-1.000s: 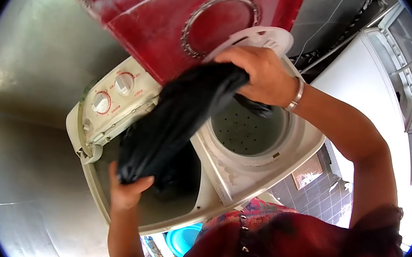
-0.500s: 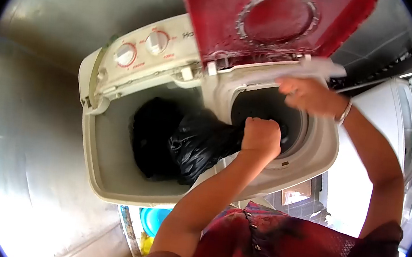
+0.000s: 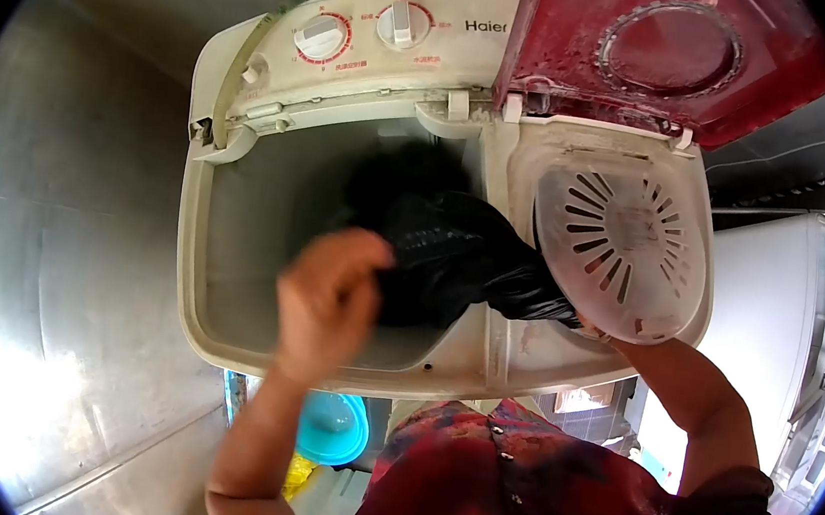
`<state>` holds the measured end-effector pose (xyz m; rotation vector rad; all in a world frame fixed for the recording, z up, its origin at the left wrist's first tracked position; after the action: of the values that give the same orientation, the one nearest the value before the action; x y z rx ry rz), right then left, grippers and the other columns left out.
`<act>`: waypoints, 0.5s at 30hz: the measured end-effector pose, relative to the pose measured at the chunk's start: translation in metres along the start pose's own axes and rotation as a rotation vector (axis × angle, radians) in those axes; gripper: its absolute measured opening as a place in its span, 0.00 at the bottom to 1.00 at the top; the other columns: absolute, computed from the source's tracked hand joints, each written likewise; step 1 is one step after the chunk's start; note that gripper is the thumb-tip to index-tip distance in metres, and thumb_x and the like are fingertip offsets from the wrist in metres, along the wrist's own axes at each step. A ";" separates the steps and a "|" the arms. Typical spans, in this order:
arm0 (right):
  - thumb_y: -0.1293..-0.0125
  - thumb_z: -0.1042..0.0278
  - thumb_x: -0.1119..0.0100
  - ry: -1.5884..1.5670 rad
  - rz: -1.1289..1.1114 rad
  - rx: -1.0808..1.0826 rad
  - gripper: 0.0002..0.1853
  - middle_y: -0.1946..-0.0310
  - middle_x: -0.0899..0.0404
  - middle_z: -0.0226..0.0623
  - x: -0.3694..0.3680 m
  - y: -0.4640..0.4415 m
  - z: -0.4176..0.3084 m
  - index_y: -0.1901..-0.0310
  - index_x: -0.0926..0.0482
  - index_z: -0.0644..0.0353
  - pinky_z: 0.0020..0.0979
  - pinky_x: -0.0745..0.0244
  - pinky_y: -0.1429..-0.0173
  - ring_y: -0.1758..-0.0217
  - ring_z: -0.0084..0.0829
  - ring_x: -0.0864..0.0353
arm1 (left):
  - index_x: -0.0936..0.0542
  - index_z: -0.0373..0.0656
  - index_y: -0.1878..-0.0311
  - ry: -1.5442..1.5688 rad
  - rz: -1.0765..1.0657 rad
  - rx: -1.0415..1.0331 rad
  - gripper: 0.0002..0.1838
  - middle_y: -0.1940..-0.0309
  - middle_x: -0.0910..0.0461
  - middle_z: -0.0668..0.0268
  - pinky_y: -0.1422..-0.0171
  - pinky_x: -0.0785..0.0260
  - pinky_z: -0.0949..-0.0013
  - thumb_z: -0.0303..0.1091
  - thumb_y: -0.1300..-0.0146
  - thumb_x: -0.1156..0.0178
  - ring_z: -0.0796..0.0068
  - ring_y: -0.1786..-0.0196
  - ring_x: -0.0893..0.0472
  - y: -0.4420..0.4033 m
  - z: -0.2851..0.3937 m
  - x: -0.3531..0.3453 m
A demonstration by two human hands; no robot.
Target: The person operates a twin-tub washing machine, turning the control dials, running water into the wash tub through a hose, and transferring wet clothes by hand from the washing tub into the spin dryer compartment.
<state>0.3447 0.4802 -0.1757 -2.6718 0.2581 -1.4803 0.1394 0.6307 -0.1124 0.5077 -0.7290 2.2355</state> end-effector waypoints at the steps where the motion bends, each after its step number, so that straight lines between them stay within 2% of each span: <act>1: 0.45 0.49 0.41 -0.018 -0.009 -0.017 0.25 0.55 0.25 0.36 -0.001 0.001 0.000 0.49 0.27 0.55 0.34 0.35 0.45 0.51 0.36 0.28 | 0.25 0.40 0.55 -0.245 -0.085 0.029 0.23 0.54 0.24 0.55 0.48 0.30 0.60 0.21 0.60 0.37 0.56 0.51 0.24 -0.004 -0.033 0.007; 2: 0.45 0.49 0.41 -0.029 -0.018 -0.027 0.25 0.55 0.25 0.36 0.000 0.000 -0.001 0.49 0.27 0.55 0.34 0.35 0.45 0.51 0.36 0.28 | 0.27 0.39 0.49 -0.489 -0.165 0.056 0.29 0.49 0.27 0.53 0.43 0.33 0.60 0.23 0.61 0.35 0.54 0.45 0.28 -0.005 -0.071 0.001; 4: 0.45 0.50 0.41 -0.052 -0.040 -0.043 0.24 0.55 0.25 0.36 0.001 -0.002 -0.003 0.49 0.27 0.54 0.34 0.35 0.46 0.52 0.36 0.28 | 0.37 0.39 0.39 -0.507 -0.472 0.050 0.41 0.40 0.38 0.52 0.34 0.44 0.58 0.27 0.61 0.33 0.53 0.36 0.38 0.007 -0.129 -0.043; 6: 0.45 0.50 0.41 -0.076 -0.061 -0.061 0.24 0.55 0.25 0.35 -0.001 -0.005 -0.003 0.50 0.27 0.54 0.34 0.35 0.46 0.52 0.35 0.28 | 0.44 0.39 0.35 -0.396 -0.655 -0.081 0.46 0.36 0.44 0.51 0.31 0.51 0.57 0.32 0.60 0.32 0.52 0.33 0.44 0.001 -0.142 -0.090; 8: 0.45 0.51 0.41 -0.102 -0.087 -0.080 0.23 0.55 0.25 0.35 -0.003 -0.008 -0.003 0.50 0.26 0.53 0.34 0.35 0.46 0.52 0.35 0.28 | 0.40 0.40 0.37 -0.117 -0.529 -0.308 0.43 0.37 0.41 0.53 0.32 0.49 0.58 0.37 0.58 0.33 0.52 0.35 0.42 -0.013 -0.141 -0.121; 12: 0.45 0.52 0.40 -0.139 -0.121 -0.107 0.22 0.55 0.25 0.34 -0.009 -0.016 0.000 0.50 0.26 0.52 0.34 0.35 0.46 0.52 0.35 0.28 | 0.35 0.41 0.41 0.155 -0.634 -0.337 0.39 0.40 0.37 0.54 0.34 0.48 0.57 0.39 0.59 0.33 0.54 0.38 0.37 -0.021 -0.149 -0.168; 14: 0.45 0.52 0.40 -0.156 -0.134 -0.118 0.22 0.55 0.25 0.34 -0.011 -0.018 0.000 0.50 0.26 0.51 0.34 0.35 0.46 0.52 0.35 0.28 | 0.29 0.41 0.47 0.448 -0.814 -0.245 0.33 0.47 0.29 0.55 0.39 0.43 0.61 0.40 0.59 0.34 0.55 0.45 0.30 -0.008 -0.157 -0.202; 15: 0.45 0.52 0.40 -0.161 -0.137 -0.122 0.22 0.55 0.25 0.34 -0.011 -0.020 0.000 0.50 0.26 0.51 0.34 0.35 0.46 0.52 0.35 0.28 | 0.29 0.41 0.47 0.450 -0.819 -0.253 0.33 0.47 0.29 0.55 0.39 0.43 0.61 0.40 0.59 0.34 0.55 0.45 0.30 -0.008 -0.154 -0.202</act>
<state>0.3410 0.5017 -0.1822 -2.9405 0.1624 -1.3117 0.2578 0.6294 -0.3368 0.1194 -0.4383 1.3883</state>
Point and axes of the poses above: each hand's wrist, its own y-axis away from the middle knuckle, its own x-axis out of the back of the hand, z = x × y, the point moved 9 cm from there along -y, towards the middle knuckle
